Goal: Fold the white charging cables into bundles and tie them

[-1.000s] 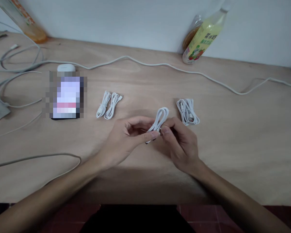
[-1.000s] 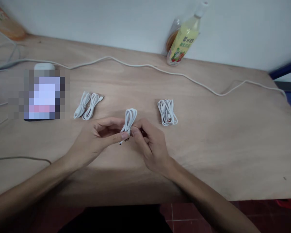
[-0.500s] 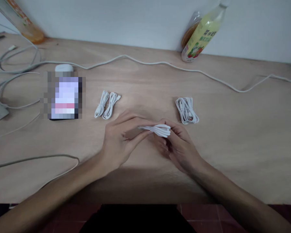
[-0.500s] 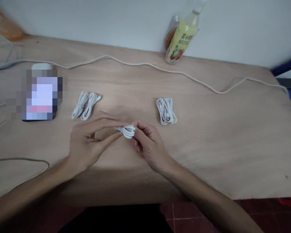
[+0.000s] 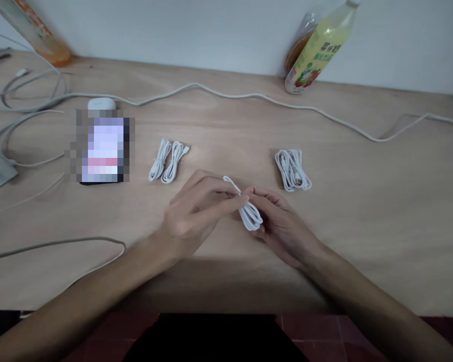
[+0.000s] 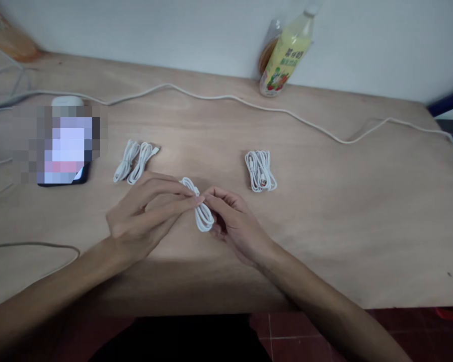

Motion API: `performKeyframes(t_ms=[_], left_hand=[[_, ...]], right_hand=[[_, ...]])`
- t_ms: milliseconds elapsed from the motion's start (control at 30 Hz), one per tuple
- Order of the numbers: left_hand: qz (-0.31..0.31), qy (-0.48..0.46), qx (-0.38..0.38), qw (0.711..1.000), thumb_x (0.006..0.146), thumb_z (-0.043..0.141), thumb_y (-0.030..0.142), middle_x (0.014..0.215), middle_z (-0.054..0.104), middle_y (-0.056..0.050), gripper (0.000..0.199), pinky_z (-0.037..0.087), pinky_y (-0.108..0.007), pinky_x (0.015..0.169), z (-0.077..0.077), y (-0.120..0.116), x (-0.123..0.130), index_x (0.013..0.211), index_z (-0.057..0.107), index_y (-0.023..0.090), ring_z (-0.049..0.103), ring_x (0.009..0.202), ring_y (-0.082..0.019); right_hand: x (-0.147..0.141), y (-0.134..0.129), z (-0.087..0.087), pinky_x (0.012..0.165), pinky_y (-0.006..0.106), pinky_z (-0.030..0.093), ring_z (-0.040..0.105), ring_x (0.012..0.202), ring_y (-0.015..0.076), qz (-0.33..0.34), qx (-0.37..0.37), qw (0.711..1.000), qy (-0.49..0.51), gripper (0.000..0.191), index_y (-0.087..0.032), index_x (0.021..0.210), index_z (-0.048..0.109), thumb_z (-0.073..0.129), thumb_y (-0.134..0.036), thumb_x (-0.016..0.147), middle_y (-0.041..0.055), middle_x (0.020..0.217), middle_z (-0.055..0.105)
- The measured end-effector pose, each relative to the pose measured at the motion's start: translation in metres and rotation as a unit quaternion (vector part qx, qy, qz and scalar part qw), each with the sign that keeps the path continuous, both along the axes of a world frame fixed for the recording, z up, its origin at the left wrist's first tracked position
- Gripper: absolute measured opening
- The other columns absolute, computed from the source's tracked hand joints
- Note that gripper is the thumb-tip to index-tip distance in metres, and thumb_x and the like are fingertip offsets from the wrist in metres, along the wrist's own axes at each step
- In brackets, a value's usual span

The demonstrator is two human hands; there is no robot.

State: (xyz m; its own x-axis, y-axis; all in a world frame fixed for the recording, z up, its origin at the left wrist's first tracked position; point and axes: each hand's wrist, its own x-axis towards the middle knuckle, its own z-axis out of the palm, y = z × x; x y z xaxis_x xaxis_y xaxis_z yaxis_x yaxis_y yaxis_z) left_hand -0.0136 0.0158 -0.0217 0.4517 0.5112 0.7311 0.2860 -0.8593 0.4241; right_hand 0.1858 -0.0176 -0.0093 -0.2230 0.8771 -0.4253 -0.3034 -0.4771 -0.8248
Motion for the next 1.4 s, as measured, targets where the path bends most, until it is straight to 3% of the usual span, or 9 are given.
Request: performKeyframes(t_ms=[133,300,400,500,600,733,1033,1233,1400], left_hand=[[0.052,-0.047,-0.191,0.979,0.101,0.073,0.012,0.114,0.081,-0.004,0.029,0.066,-0.035,0.093,0.002,-0.005,0.007,0.120,0.084,0.031,0.077,0.102,-0.019],[0.005,-0.170,-0.487,0.857,0.101,0.070,0.024,0.097,0.084,-0.005,0.015,0.068,-0.033,0.084,0.012,-0.004,0.011,0.099,0.084,0.021,0.079,0.088,-0.020],[-0.045,-0.178,-0.573,0.798,0.099,0.077,0.034,0.090,0.085,-0.004,0.018,0.067,-0.033,0.083,0.016,0.000,0.012,0.090,0.086,0.021,0.079,0.086,-0.021],[-0.067,-0.182,-0.595,0.780,0.091,0.089,0.037,0.097,0.087,-0.004,0.015,0.066,-0.035,0.092,0.015,0.003,0.014,0.092,0.088,0.022,0.080,0.097,-0.023],[-0.075,-0.196,-0.608,0.766,0.089,0.092,0.036,0.100,0.088,-0.003,0.015,0.066,-0.036,0.097,0.012,0.003,0.015,0.095,0.089,0.023,0.081,0.103,-0.024],[-0.063,-0.206,-0.599,0.771,0.086,0.095,0.035,0.099,0.089,-0.003,0.017,0.066,-0.036,0.097,0.011,0.002,0.014,0.095,0.089,0.022,0.082,0.101,-0.023],[0.012,-0.180,-0.451,0.874,0.090,0.092,0.033,0.103,0.089,-0.003,0.012,0.066,-0.038,0.095,0.012,-0.006,0.015,0.099,0.088,0.025,0.081,0.097,-0.023],[0.028,-0.101,-0.321,0.941,0.095,0.088,0.025,0.106,0.089,-0.003,0.010,0.066,-0.038,0.092,0.010,-0.007,0.009,0.104,0.088,0.030,0.081,0.096,-0.023],[0.011,-0.080,-0.255,0.964,0.098,0.083,0.018,0.114,0.088,-0.003,0.019,0.064,-0.034,0.094,0.009,-0.006,0.007,0.112,0.088,0.030,0.082,0.100,-0.021]], right_hand=[[0.002,-0.002,-0.001,0.051,0.027,0.030,0.038,0.055,0.0113,-0.048,0.235,0.952,-0.190,0.030,-0.024,0.079,0.063,0.066,-0.036,0.105,-0.0058,0.064,0.049],[0.009,-0.004,-0.006,0.060,0.030,0.037,0.047,0.062,0.0128,-0.062,0.434,0.827,-0.351,0.022,-0.025,0.086,0.062,0.061,-0.014,0.105,-0.0043,0.074,0.057],[0.013,-0.002,-0.012,0.061,0.032,0.038,0.051,0.065,0.0147,-0.030,0.513,0.762,-0.394,0.021,-0.026,0.090,0.063,0.059,-0.010,0.104,-0.0025,0.077,0.061],[0.014,0.000,-0.014,0.060,0.032,0.039,0.052,0.066,0.0160,-0.011,0.532,0.743,-0.406,0.020,-0.026,0.092,0.065,0.058,-0.011,0.105,-0.0013,0.078,0.062],[0.013,0.000,-0.013,0.061,0.031,0.039,0.051,0.065,0.0152,-0.013,0.502,0.771,-0.392,0.021,-0.026,0.090,0.065,0.059,-0.014,0.106,-0.0020,0.077,0.062],[0.009,-0.002,-0.008,0.061,0.031,0.038,0.047,0.063,0.0146,-0.019,0.406,0.850,-0.335,0.024,-0.025,0.085,0.063,0.060,-0.024,0.109,-0.0034,0.073,0.057],[0.000,-0.007,-0.007,0.051,0.029,0.027,0.030,0.057,0.0124,-0.029,0.187,0.975,-0.119,0.038,-0.025,0.078,0.058,0.068,-0.048,0.107,-0.0061,0.067,0.042],[0.000,-0.005,-0.002,0.046,0.025,0.018,0.024,0.055,0.0097,-0.019,0.030,0.999,-0.015,0.039,-0.025,0.078,0.055,0.082,-0.050,0.090,-0.0077,0.067,0.039],[0.003,-0.001,0.005,0.046,0.023,0.017,0.020,0.056,0.0089,0.015,-0.019,0.999,0.034,0.040,-0.024,0.079,0.056,0.085,-0.051,0.087,-0.0097,0.065,0.034]])
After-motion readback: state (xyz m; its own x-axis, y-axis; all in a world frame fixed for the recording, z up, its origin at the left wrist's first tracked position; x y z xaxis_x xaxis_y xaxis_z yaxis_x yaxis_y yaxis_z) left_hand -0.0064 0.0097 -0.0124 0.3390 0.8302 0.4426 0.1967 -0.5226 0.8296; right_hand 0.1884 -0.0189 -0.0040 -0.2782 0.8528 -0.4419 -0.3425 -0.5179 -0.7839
